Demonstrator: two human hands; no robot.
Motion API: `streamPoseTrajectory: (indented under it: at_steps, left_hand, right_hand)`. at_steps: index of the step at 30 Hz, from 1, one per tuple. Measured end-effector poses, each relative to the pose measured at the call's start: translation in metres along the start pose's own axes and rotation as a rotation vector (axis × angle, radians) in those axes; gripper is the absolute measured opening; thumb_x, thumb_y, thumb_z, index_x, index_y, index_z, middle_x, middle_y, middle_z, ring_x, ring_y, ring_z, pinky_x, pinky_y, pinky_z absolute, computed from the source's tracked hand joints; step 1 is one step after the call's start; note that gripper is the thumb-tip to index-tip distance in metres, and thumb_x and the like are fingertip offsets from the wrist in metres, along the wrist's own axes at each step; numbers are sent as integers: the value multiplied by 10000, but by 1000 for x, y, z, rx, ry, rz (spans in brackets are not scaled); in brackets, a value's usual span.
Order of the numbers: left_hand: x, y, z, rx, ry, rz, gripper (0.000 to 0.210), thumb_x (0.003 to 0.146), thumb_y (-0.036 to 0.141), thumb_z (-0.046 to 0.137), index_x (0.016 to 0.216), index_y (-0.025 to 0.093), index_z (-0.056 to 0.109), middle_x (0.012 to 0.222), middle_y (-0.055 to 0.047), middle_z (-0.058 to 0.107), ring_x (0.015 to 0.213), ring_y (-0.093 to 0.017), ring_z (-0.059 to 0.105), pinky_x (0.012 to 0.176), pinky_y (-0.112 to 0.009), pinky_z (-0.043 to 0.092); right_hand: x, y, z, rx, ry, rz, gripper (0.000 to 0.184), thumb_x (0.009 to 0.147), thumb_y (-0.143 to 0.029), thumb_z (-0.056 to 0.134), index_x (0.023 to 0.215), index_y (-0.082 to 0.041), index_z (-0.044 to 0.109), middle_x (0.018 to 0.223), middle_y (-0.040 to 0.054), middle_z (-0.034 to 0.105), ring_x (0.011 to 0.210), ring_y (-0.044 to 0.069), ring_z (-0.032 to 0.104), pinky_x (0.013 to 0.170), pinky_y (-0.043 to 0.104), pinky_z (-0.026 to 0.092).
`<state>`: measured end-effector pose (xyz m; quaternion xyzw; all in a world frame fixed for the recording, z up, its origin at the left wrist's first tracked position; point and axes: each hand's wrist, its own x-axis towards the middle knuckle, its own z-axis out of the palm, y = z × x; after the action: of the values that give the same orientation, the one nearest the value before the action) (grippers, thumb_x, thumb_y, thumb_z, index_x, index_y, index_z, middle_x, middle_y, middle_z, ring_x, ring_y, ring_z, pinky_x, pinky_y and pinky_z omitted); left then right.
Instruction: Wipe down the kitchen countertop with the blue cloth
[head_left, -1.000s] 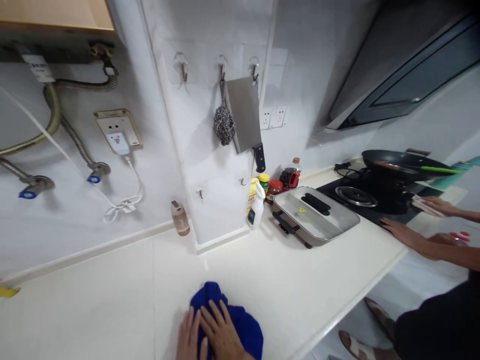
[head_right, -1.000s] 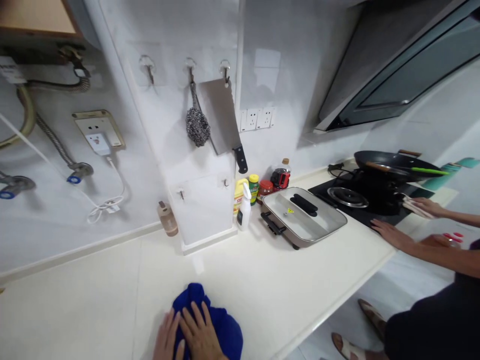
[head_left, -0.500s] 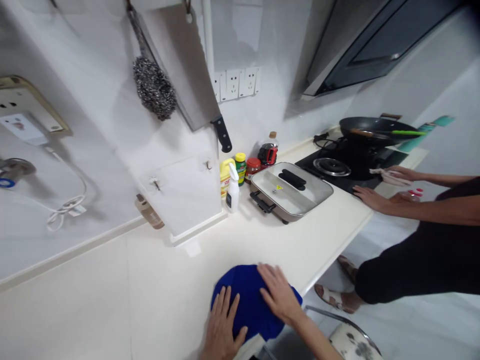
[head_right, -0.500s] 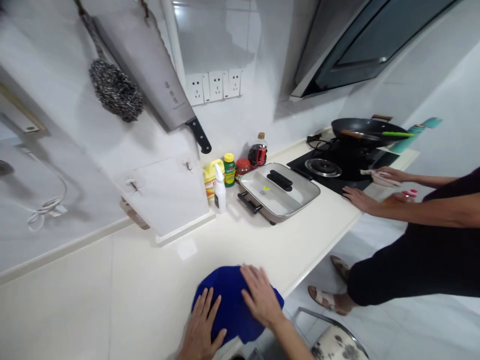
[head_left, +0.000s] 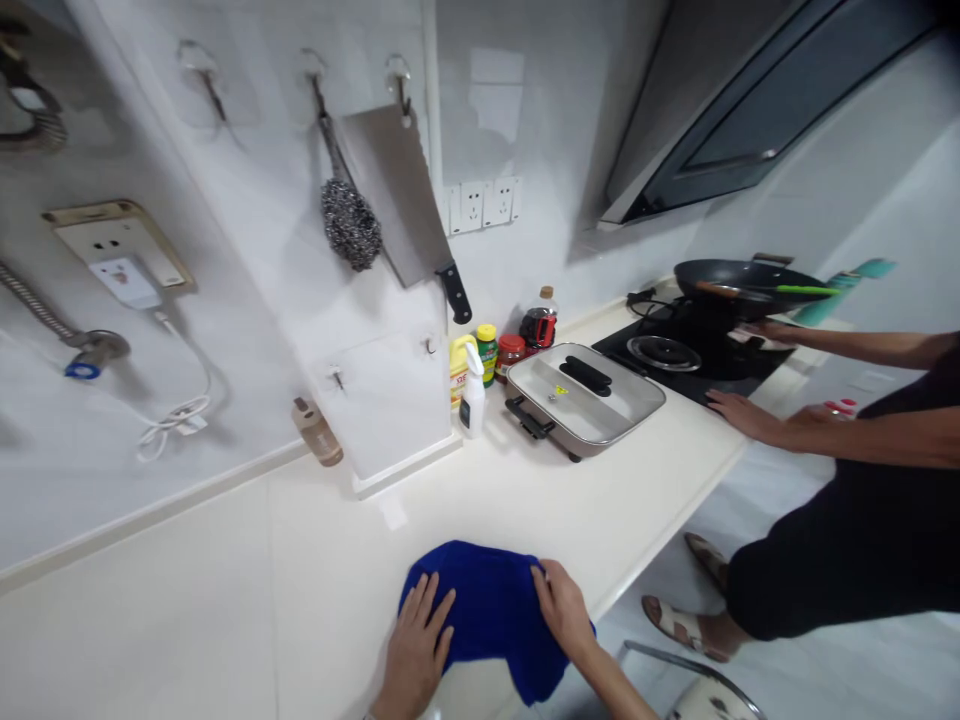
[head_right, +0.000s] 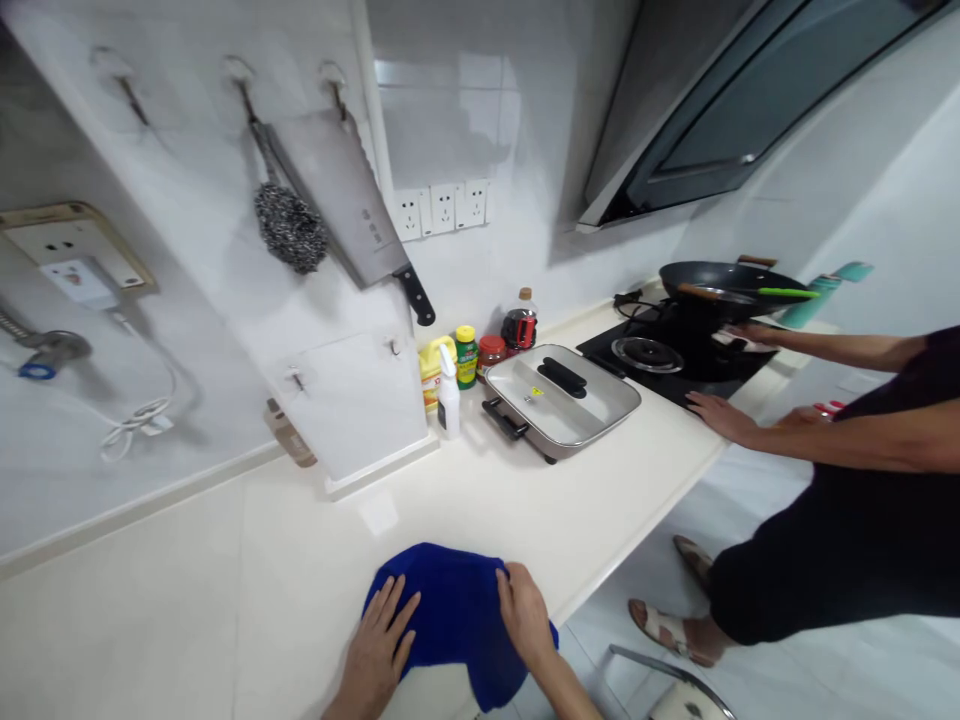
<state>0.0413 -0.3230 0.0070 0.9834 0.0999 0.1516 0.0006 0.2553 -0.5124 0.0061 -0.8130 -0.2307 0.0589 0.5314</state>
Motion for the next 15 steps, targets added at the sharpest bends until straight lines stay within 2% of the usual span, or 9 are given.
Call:
streamPoseTrajectory:
  at_steps: [2, 4, 5, 7, 10, 11, 12, 14, 15]
  left_hand:
    - [-3, -11, -1, -4, -14, 10, 574, 992, 208, 433, 1535, 339, 305, 1599, -25, 340, 1442, -232, 383, 1096, -422, 502]
    - [-5, -19, -3, -6, -29, 19, 573, 984, 178, 420, 1529, 330, 325, 1597, -32, 343, 1430, -226, 403, 1094, -414, 503]
    - [-7, -21, -3, -6, -32, 19, 575, 980, 168, 416, 1527, 324, 331, 1595, -36, 347, 1426, -226, 409, 1094, -413, 503]
    - [-11, -22, -3, 4, -19, 12, 589, 971, 151, 409, 1530, 315, 326, 1587, -41, 361, 1419, -228, 420, 1086, -413, 509]
    - [-22, -11, -3, 28, 37, -31, 609, 969, 173, 415, 1548, 306, 282, 1584, -43, 365, 1422, -235, 415, 1079, -414, 514]
    - [-25, -5, -4, 35, 54, -56, 613, 971, 193, 423, 1555, 296, 267, 1588, -49, 356, 1429, -240, 404, 1082, -416, 511]
    - [-27, 1, -4, 41, 65, -82, 617, 973, 217, 432, 1560, 284, 256, 1593, -56, 344, 1439, -247, 389, 1089, -421, 504]
    - [-30, 12, -6, 48, 76, -129, 634, 971, 259, 448, 1568, 252, 238, 1599, -72, 324, 1454, -263, 361, 1095, -432, 495]
    - [-31, 16, -7, 48, 77, -150, 648, 967, 279, 456, 1571, 232, 230, 1600, -79, 319, 1458, -269, 353, 1094, -436, 495]
  right_hand:
    - [16, -17, 4, 81, -48, 68, 565, 923, -703, 404, 912, -192, 644, 624, 22, 598, 541, 201, 562, 541, 337, 480]
    - [40, -29, -2, 188, -129, 105, 526, 920, -659, 446, 1037, -186, 644, 656, 9, 613, 543, 183, 566, 523, 302, 465]
    - [52, -32, -9, 207, -138, 98, 521, 905, -635, 472, 1106, -183, 635, 734, 30, 649, 599, 193, 599, 564, 310, 493]
    - [72, -30, -25, 161, -67, 58, 579, 865, -591, 496, 1240, -159, 590, 999, 124, 685, 817, 262, 661, 731, 393, 548]
    - [81, -16, -29, -30, 121, 36, 726, 851, -604, 467, 1371, -98, 498, 1302, 253, 564, 1161, 392, 575, 960, 553, 489]
    - [76, -11, -19, -117, 143, 29, 757, 864, -628, 446, 1405, -99, 475, 1346, 257, 536, 1231, 407, 533, 1009, 577, 460]
    - [68, -7, -3, -184, 94, -19, 758, 895, -632, 411, 1452, -118, 431, 1401, 240, 507, 1296, 398, 490, 1056, 584, 430]
    - [40, -7, 43, -334, -71, -185, 685, 936, -611, 384, 1493, -212, 407, 1475, 182, 468, 1384, 397, 403, 1083, 644, 384]
    - [22, -11, 68, -443, -69, -260, 630, 948, -578, 394, 1499, -270, 405, 1526, 157, 415, 1426, 437, 323, 1072, 730, 326]
